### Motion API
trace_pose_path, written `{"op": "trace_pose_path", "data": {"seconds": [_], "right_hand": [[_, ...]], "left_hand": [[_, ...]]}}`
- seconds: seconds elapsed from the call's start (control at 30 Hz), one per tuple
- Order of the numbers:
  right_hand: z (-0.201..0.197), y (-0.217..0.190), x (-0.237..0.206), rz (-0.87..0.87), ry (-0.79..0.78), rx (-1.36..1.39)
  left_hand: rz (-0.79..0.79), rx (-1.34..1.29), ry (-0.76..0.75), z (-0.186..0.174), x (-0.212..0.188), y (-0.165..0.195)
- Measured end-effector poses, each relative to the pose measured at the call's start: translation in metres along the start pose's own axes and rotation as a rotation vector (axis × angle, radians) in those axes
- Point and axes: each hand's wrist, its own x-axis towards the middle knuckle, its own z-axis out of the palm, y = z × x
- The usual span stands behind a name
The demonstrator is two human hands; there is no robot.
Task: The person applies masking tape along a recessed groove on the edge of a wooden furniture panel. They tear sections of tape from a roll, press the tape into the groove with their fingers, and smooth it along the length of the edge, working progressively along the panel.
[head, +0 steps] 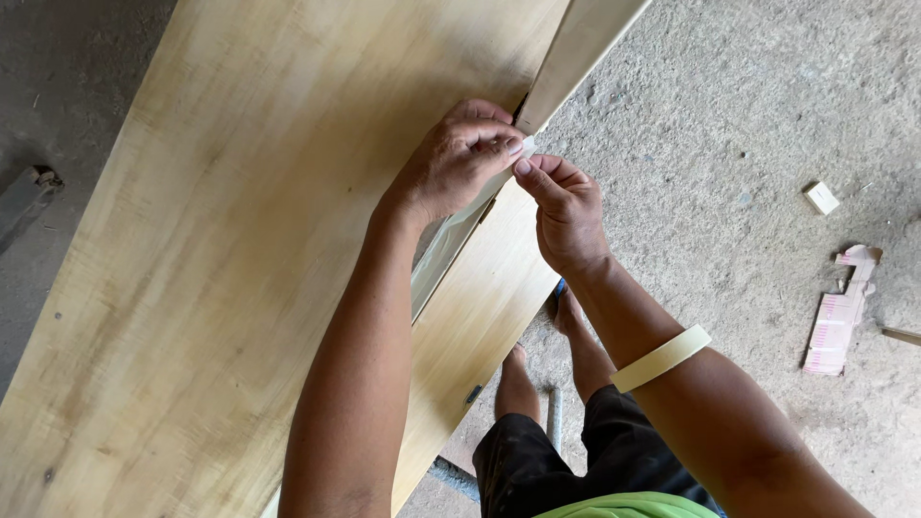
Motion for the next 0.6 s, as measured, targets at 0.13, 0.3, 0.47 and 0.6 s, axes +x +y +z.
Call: {"op": "trace_pose_path", "data": {"seconds": [0.13, 0.3, 0.47, 0.6], "right_hand": [[0.001, 0.004, 0.001, -0.020, 0.107, -0.140], [0.000, 0.013, 0.005, -0.072, 0.166, -0.209], [0.001, 0.023, 0.016, -0.091, 0.245, -0.417], [0.001, 0.029, 0.020, -0.147, 0.315, -0.619]], "left_hand": [[0.340, 0.238, 0.394, -0.002, 0.004, 0.001], [0.113, 0.111, 0.711, -0.015, -0.036, 0.005], [0.143, 0.269, 0.767, 0.018, -0.140, 0.000], [0.093, 0.264, 0.780, 0.032, -0.180, -0.013]]}}
